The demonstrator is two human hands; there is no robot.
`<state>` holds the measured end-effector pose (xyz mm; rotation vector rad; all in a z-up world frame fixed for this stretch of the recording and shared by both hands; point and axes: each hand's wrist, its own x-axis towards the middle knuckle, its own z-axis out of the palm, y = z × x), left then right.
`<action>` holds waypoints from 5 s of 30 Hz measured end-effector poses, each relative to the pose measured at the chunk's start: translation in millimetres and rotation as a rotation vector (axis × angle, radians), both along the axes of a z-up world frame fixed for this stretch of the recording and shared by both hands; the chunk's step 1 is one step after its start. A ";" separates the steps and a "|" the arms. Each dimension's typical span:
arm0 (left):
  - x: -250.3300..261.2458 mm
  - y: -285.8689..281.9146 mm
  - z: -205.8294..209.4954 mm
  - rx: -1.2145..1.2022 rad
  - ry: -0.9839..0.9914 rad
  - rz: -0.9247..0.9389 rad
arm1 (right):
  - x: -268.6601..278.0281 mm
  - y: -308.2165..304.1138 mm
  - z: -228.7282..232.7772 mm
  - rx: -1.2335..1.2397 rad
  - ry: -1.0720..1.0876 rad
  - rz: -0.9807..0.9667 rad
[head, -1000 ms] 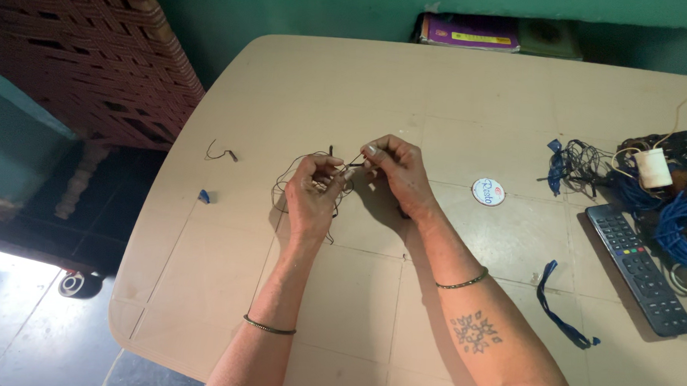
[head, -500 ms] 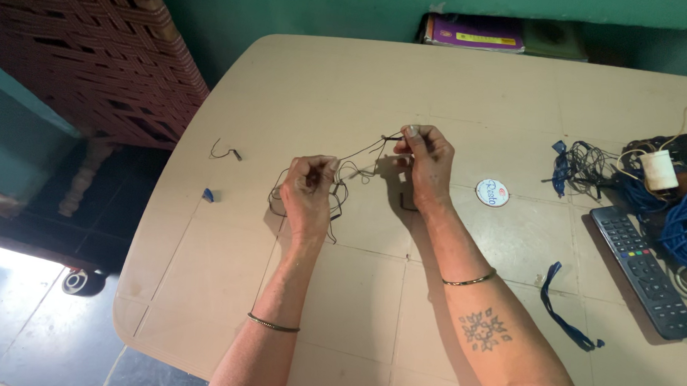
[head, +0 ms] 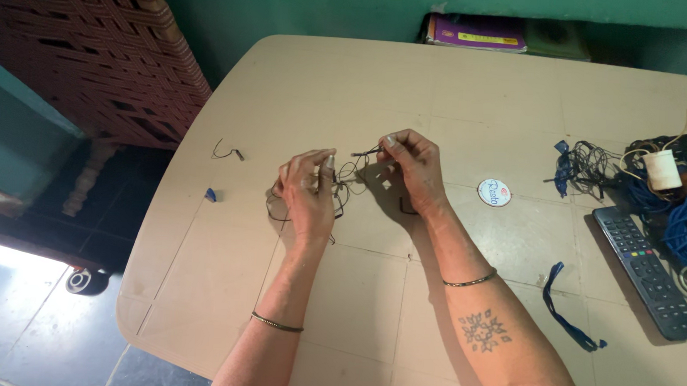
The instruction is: The person untangles a black wire with small cylindrical components and twists the exposed ends together by hand on a tiled table.
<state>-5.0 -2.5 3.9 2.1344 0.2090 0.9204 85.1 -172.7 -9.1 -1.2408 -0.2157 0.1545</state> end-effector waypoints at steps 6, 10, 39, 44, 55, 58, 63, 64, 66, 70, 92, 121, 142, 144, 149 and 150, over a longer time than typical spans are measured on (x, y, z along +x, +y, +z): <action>-0.7 -3.4 2.3 -0.001 0.028 -0.117 | -6.8 4.0 6.7 -0.072 -0.034 0.062; -0.8 -3.6 4.7 -0.028 0.133 -0.184 | -7.6 5.6 9.3 -0.089 -0.112 0.087; 10.1 7.0 -11.0 -0.396 -0.014 -0.106 | 12.0 1.8 -12.6 0.076 -0.138 -0.302; 22.5 33.9 19.1 -0.753 -0.014 -0.213 | 12.3 4.4 -16.7 -0.184 -0.227 -0.566; 7.9 66.3 123.3 -0.672 -0.269 -0.257 | -4.3 13.0 5.8 -0.438 -0.425 -0.687; 2.0 68.8 107.9 -0.651 -0.117 -0.205 | -9.6 18.0 6.5 -0.493 -0.527 -0.562; -7.9 72.5 80.9 -0.756 0.029 -0.269 | -15.7 21.3 -0.1 -0.588 -0.750 -0.516; -8.9 73.4 80.1 -0.764 0.061 -0.253 | -15.9 22.3 0.8 -0.601 -0.732 -0.557; -13.0 73.6 81.5 -0.728 0.119 -0.257 | -17.0 24.3 4.8 -0.627 -0.694 -0.637; -25.3 69.8 87.7 -0.569 0.265 -0.229 | -19.4 21.5 18.5 -0.583 -0.808 -0.718; -47.2 99.9 82.2 0.018 0.601 -0.351 | -24.9 52.0 -8.1 0.091 -0.005 0.151; -112.9 186.9 136.2 -0.316 0.446 -0.075 | 10.8 7.3 -5.2 0.111 -0.073 -0.538; -99.6 121.5 27.3 -1.193 0.057 -0.478 | -79.4 75.8 37.4 -0.494 -0.782 0.011; -101.4 115.2 16.6 -1.234 0.031 -0.484 | -79.9 75.3 34.7 -0.536 -0.752 0.017; -100.4 100.3 2.5 -1.253 -0.021 -0.431 | -97.3 88.6 34.4 -0.529 -0.774 0.309; -99.4 97.8 2.4 -1.254 -0.026 -0.413 | -100.6 90.9 35.7 -0.527 -0.793 0.378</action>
